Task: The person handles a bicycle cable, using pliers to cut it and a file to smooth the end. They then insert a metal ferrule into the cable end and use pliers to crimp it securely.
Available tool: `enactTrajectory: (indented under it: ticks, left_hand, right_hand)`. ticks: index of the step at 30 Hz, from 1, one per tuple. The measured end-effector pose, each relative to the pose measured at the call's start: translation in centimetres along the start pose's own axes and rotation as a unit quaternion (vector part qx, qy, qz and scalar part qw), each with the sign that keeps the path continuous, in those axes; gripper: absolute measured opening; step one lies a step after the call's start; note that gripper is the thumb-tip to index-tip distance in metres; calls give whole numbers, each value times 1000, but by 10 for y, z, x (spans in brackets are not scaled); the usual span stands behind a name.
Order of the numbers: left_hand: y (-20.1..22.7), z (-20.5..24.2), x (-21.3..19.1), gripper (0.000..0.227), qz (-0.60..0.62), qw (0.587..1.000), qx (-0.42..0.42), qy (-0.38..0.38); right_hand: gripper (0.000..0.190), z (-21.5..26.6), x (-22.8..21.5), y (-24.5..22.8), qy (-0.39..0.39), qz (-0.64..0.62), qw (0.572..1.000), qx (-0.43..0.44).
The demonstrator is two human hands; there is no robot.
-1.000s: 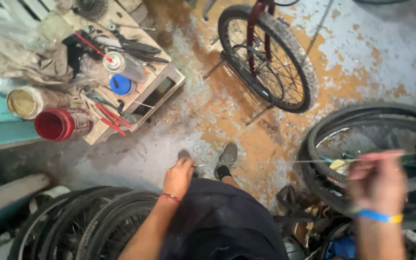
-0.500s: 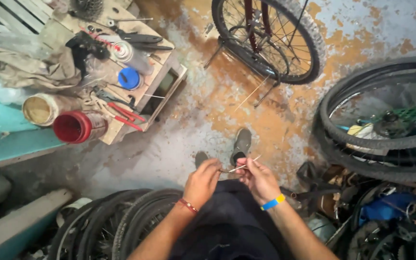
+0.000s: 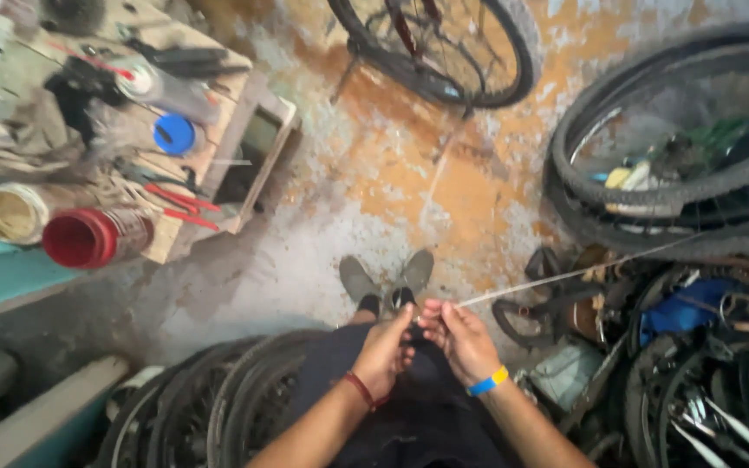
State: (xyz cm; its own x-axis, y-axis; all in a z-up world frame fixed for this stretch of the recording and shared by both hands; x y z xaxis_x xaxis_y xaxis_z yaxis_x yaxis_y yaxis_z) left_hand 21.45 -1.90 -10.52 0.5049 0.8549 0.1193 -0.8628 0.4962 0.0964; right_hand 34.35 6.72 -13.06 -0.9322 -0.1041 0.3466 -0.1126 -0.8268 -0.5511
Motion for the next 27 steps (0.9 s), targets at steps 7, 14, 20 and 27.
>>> enactTrajectory:
  ticks: [7,14,20,27]
  left_hand:
    - [-15,-25,25,29,-71,992,43,-98]
    - [49,-130,-41,30,-46,978,193,56]
    - [157,-94,-43,27,24,960,274,48]
    - [87,-17,14,27,-53,965,256,-1]
  right_hand:
    - [38,-7,-56,9,31,-12,999,-4]
    - [34,-16,-161,14,137,-63,988,-12]
    - [37,-76,-245,27,214,-61,970,99]
    - [86,-76,-97,-40,193,419,882,93]
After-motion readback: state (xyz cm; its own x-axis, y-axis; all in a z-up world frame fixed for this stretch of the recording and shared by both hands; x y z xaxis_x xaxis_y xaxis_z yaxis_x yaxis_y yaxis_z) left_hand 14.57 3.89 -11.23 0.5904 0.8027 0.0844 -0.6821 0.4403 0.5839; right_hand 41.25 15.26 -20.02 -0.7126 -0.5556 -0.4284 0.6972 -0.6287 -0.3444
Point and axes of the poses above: each hand's wrist, its own z-axis away from the middle knuckle, its own x-axis out of the palm, y = z × x, the point moved 6 cm from there along -z, towards the middle knuckle, and after that the axes turned 3 degrees about -x, right-handed, at the moved point
